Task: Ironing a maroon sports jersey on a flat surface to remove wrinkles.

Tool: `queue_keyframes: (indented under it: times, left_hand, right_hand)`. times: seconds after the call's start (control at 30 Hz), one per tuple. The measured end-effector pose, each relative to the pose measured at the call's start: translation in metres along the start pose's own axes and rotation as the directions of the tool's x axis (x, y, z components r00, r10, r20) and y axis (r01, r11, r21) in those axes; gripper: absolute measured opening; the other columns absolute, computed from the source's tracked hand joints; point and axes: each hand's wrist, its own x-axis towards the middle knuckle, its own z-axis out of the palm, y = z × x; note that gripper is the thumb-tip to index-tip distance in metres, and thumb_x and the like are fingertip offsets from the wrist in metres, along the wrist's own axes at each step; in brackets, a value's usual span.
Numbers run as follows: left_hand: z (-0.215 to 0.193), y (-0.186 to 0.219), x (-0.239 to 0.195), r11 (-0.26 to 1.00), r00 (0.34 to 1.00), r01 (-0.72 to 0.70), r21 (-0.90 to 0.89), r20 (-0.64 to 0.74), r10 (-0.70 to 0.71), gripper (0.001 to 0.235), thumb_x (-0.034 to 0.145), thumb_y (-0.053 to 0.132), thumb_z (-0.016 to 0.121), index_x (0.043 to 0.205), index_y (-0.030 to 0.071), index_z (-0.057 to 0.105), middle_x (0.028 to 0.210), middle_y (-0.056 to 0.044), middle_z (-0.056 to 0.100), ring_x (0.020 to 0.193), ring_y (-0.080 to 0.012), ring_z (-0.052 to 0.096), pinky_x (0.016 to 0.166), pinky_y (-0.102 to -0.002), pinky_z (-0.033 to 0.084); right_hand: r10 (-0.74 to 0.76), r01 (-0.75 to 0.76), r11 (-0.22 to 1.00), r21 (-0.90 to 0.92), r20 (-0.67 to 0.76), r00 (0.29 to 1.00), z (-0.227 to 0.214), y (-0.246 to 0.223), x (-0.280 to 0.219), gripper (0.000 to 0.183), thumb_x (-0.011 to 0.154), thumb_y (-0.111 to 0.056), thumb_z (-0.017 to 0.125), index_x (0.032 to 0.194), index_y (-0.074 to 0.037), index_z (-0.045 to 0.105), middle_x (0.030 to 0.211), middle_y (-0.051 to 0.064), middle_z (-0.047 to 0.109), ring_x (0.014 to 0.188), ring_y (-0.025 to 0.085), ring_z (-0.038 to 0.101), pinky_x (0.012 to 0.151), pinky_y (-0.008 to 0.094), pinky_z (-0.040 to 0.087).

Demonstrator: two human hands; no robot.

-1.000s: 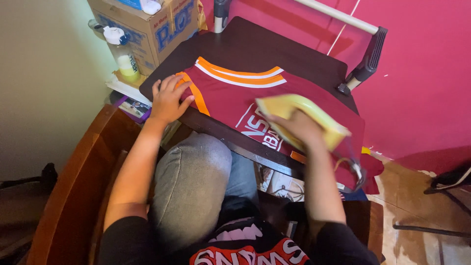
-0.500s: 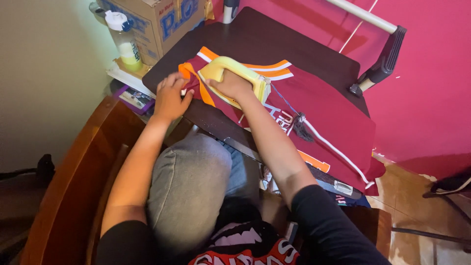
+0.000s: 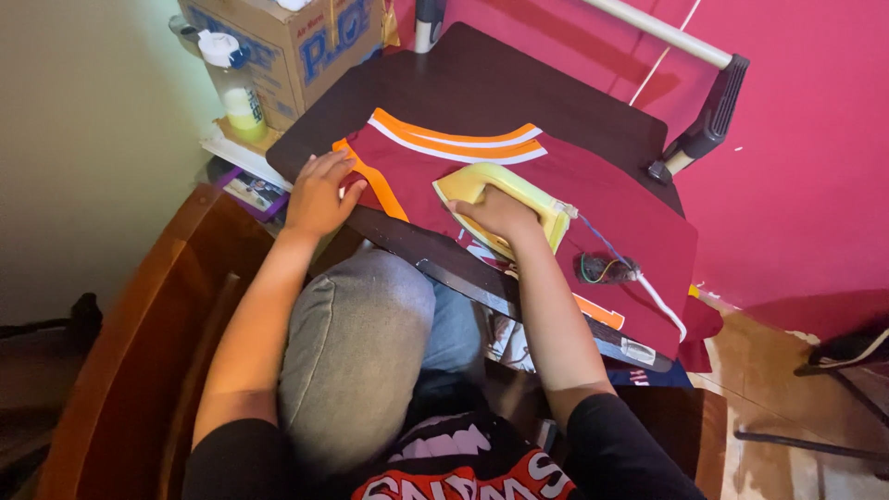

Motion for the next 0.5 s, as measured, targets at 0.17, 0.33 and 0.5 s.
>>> queue_keyframes:
  times: [0.17,0.33,0.5]
  left_hand:
    - [-0.006,0.01,0.003,0.998,0.998,0.052,-0.022,-0.032,-0.053,0.044,0.098,0.043,0.07,0.127,0.008,0.072,0.135,-0.014,0.069,0.125,-0.0325,0.065,0.115,-0.048,0.043]
    - [-0.01,0.017,0.0,0.997,0.996,0.08,0.008,-0.035,-0.079,0.044,0.1,0.042,0.067,0.126,0.007,0.072,0.134,-0.014,0.069,0.124,-0.0322,0.066,0.115,-0.046,0.044]
    - [-0.007,0.007,0.006,0.988,0.997,0.028,0.152,0.065,-0.038,0.05,0.101,0.052,0.061,0.127,0.01,0.068,0.124,-0.012,0.068,0.112,-0.0351,0.068,0.104,-0.051,0.051]
  right_hand:
    - [-0.091,0.093,0.995,0.026,-0.065,0.994,0.016,-0.039,0.047,0.1,0.085,-0.074,0.059,0.147,0.004,0.048,0.148,0.025,0.054,0.142,0.036,0.049,0.116,0.05,0.04]
    - [-0.217,0.217,0.976,0.003,-0.049,0.975,0.035,-0.093,0.1,0.096,0.087,-0.069,0.059,0.147,0.005,0.048,0.148,0.026,0.053,0.142,0.036,0.048,0.118,0.049,0.039]
    - [-0.302,0.301,0.953,-0.026,-0.07,0.951,0.043,-0.084,0.121,0.087,0.091,-0.053,0.063,0.153,0.003,0.039,0.155,0.026,0.047,0.146,0.038,0.044,0.123,0.05,0.033]
